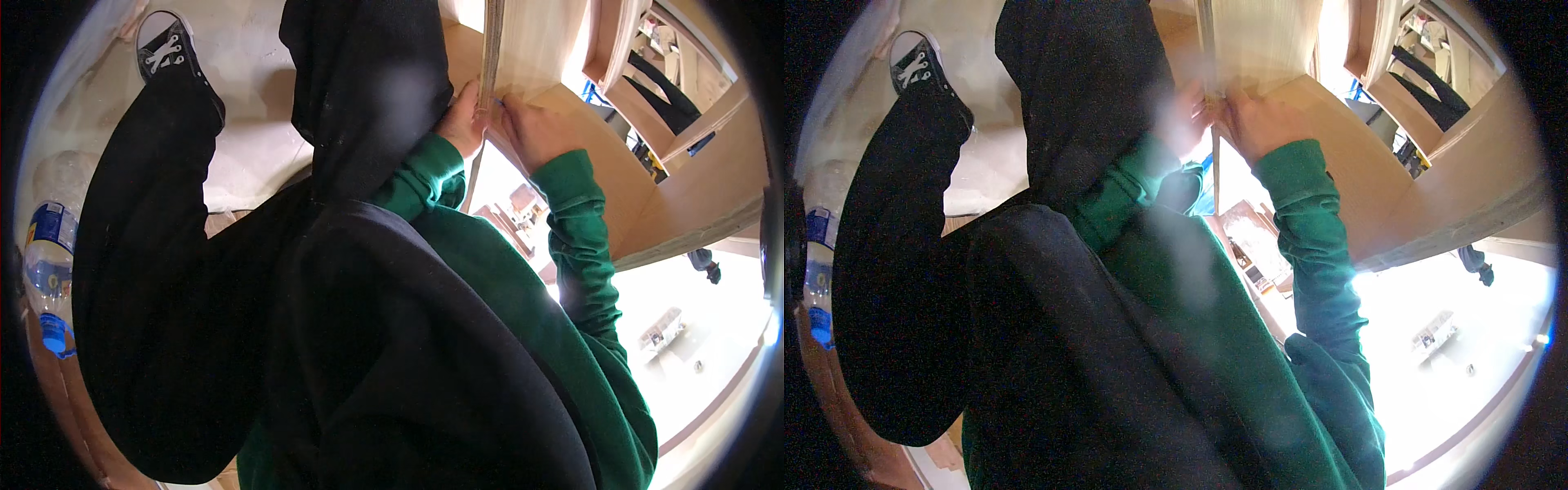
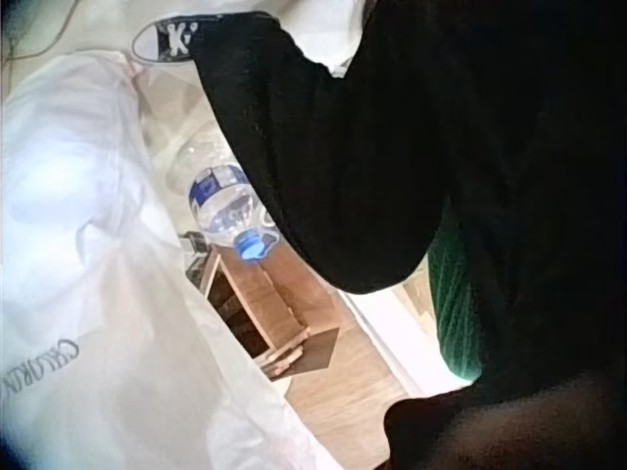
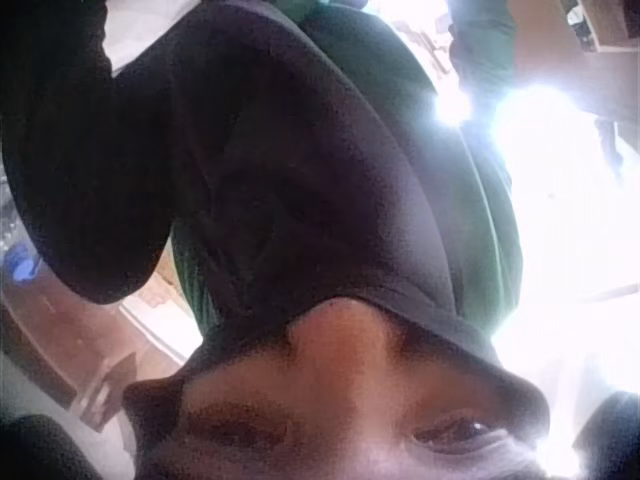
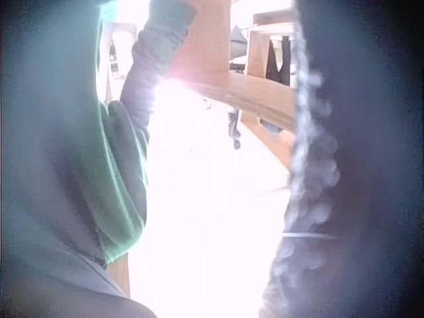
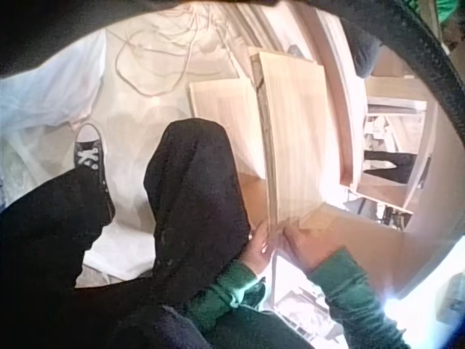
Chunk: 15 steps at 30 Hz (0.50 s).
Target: The person uses a utility knife to trim excess wood veneer along the curved edges of a wooden furniture piece. They carefully guide the blade along the seam to remove the overhanging material, occasionally lifting the veneer to check the cut.
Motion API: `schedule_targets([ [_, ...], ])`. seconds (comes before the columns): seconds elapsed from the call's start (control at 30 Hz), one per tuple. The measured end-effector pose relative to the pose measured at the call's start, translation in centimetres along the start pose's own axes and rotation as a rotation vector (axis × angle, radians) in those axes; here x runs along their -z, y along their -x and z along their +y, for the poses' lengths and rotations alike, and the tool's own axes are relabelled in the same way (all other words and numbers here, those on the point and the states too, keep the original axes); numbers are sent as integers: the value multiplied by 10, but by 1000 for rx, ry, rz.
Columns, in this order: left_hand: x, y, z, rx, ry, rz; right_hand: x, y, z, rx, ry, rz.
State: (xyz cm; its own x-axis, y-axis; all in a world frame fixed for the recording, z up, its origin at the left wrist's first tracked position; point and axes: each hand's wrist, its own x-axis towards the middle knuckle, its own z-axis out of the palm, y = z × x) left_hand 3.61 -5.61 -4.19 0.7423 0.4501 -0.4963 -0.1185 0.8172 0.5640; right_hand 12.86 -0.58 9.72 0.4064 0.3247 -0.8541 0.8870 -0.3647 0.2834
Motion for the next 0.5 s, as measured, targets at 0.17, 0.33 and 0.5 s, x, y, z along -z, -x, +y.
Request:
schedule_targets([
  [0.17, -4, 1, 17, 680, 614, 151, 4, 1, -5, -98, -10, -26],
  [0.33, -4, 4, -3, 98, -159, 87, 7, 0, -2, -63, -53, 13],
  [0.5, -8, 6, 12, -65, -557, 115, 2, -2, -2, -77, 33, -23],
])
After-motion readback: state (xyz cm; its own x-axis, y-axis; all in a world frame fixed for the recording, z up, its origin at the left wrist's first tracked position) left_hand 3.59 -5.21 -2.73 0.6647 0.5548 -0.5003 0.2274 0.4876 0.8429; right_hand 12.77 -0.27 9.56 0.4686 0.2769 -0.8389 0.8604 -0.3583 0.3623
